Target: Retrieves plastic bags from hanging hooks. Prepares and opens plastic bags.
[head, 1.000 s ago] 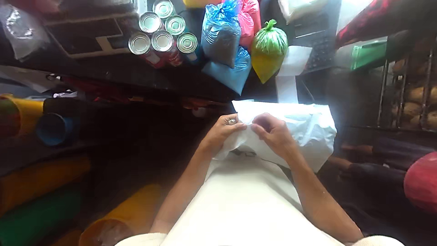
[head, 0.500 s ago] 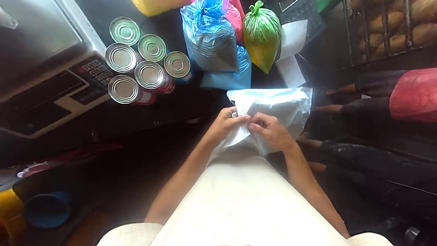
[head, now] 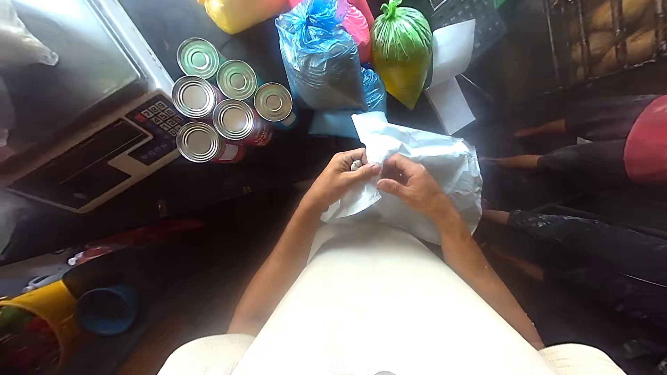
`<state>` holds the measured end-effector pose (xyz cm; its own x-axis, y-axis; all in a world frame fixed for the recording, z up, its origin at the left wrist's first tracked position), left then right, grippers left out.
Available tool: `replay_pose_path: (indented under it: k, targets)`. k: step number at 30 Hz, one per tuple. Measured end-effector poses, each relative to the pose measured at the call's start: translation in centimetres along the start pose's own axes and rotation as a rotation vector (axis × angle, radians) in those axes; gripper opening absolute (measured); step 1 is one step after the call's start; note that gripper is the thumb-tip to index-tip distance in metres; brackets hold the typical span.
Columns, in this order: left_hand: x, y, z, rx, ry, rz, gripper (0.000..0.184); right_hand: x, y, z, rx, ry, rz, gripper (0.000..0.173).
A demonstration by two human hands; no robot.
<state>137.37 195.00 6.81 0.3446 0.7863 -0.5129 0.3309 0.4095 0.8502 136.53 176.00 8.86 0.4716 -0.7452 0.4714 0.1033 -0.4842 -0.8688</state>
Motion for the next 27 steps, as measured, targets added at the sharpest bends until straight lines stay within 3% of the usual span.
replay_pose_path:
  k: [4,8,10,16,19,21,24,27]
  targets:
    - [-1.3,-0.3,0.9,-0.050,0.047,-0.124,0.020,0.2,-0.8,0.9,0.052,0.060,0.030,0.011]
    - [-1.8,-0.5,1.8,-0.034,0.074,-0.120,0.025,0.3,-0.4,0.9,0.051,0.101,0.011,0.018]
    - [-2.1,-0.7,2.0,-0.019,0.098,-0.182,0.029,0.3,-0.4,0.8,0.056,0.148,-0.037,0.012]
    - [-1.4,-0.9,1.5,-0.087,0.095,-0.408,0.031,0.3,-0.6,0.8,0.056,0.193,0.128,0.010]
    - [-1.3,-0.6,0.8,-0.099,0.122,-0.331,0.034,-0.8,-1.6,1.1,0.048,0.192,0.072,0.008]
    - [-0.7,-0.7,0.3,-0.101,0.092,-0.278,0.033,-1.4,-2.0,1.6,0.033,0.159,-0.015,0.017]
    - [1.9,-0.6,-1.4,-0.122,0.101,-0.078,0.027,-1.4,-1.6,1.8,0.027,0.184,-0.019,0.010]
    - [6.9,-0.5,-4.5,-0.220,0.331,0.282,0.024,0.2,-0.9,1.0,-0.136,0.283,0.257,0.011]
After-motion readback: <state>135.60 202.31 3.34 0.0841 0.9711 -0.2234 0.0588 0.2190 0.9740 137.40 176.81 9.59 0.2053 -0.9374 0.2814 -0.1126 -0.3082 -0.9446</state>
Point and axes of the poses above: each hand's wrist, its own z-axis towards the middle knuckle, its own x-axis out of the back of the hand, y = z × x, the point moved 3 cm from there along z, towards the middle knuckle, and after that the axes turned 15 degrees about -z, right-handed, at the moved point
